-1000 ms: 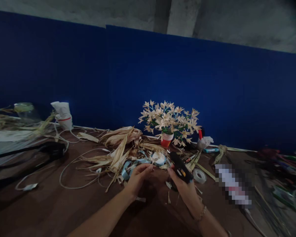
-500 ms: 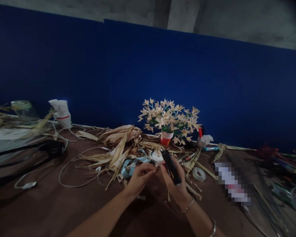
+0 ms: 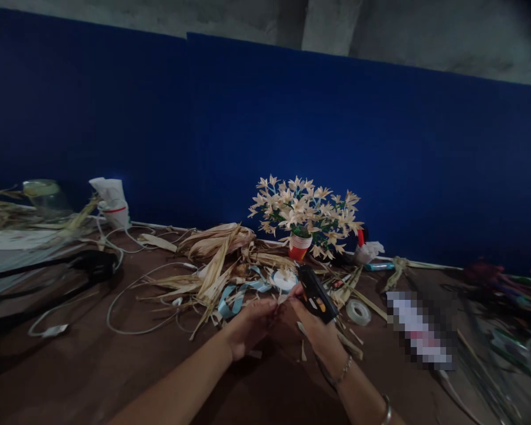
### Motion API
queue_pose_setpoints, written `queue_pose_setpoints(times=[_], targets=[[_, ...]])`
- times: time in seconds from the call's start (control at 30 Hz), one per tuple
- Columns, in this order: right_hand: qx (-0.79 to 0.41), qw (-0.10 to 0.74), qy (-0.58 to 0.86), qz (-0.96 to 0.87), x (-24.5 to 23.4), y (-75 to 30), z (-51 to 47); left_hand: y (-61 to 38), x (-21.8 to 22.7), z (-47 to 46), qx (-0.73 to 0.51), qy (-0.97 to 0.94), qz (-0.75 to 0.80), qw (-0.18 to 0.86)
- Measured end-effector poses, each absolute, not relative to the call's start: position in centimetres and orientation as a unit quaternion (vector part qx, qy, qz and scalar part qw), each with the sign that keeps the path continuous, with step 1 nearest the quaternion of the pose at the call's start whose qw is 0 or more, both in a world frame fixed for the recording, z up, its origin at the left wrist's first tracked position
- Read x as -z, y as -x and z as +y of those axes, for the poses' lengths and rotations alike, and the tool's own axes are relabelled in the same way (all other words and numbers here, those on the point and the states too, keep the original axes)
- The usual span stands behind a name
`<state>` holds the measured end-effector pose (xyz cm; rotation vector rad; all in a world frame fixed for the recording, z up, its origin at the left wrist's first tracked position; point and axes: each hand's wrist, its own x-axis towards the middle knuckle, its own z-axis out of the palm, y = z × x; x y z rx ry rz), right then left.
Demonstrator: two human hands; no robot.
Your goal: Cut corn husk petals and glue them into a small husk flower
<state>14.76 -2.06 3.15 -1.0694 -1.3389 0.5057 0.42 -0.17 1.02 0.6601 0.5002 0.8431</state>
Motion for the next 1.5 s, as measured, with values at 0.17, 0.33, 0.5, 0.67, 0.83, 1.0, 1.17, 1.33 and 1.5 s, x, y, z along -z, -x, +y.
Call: queue_pose_setpoints(times=[0.17, 0.33, 0.5, 0.67, 0.83, 1.0, 1.17, 1.33, 1.5], targets=[[-0.284, 0.611, 0.446, -0.589, -3.0, -14.7, -2.2, 0.0, -1.4, -0.3, -0.372, -0.285, 0.202, 0.860], [-0.299, 0.616, 0.450, -0.573, -3.0, -14.7, -2.2, 0.2, -1.0, -0.3, -0.353, -0.273, 0.184, 0.876], [-0.321, 0.599, 0.446, -0.583, -3.0, -14.7, -2.2, 0.1, -0.8, -0.3, -0.350, -0.295, 0.188, 0.869], [-0.323, 0.594, 0.435, -0.594, -3.3, -14.7, -2.4, 0.1, -0.7, -0.4, -0.349, -0.330, 0.194, 0.855], [-0.314, 0.595, 0.436, -0.599, -3.3, -14.7, -2.4, 0.0, -0.5, -0.3, -0.360, -0.323, 0.194, 0.854], [-0.288, 0.611, 0.449, -0.585, -3.6, -14.8, -2.6, 0.0, -1.1, -0.5, -0.386, -0.341, 0.201, 0.833], [-0.269, 0.618, 0.453, -0.583, -3.4, -14.9, -2.5, -0.5, -1.3, -0.3, -0.413, -0.392, 0.270, 0.776], [-0.226, 0.642, 0.462, -0.569, -2.3, -14.9, -2.2, -0.9, -0.9, -0.2, -0.523, -0.510, 0.350, 0.586], [-0.216, 0.621, 0.440, -0.612, -2.7, -14.6, -2.6, -1.0, 0.1, -0.3, -0.567, -0.591, 0.400, 0.411]])
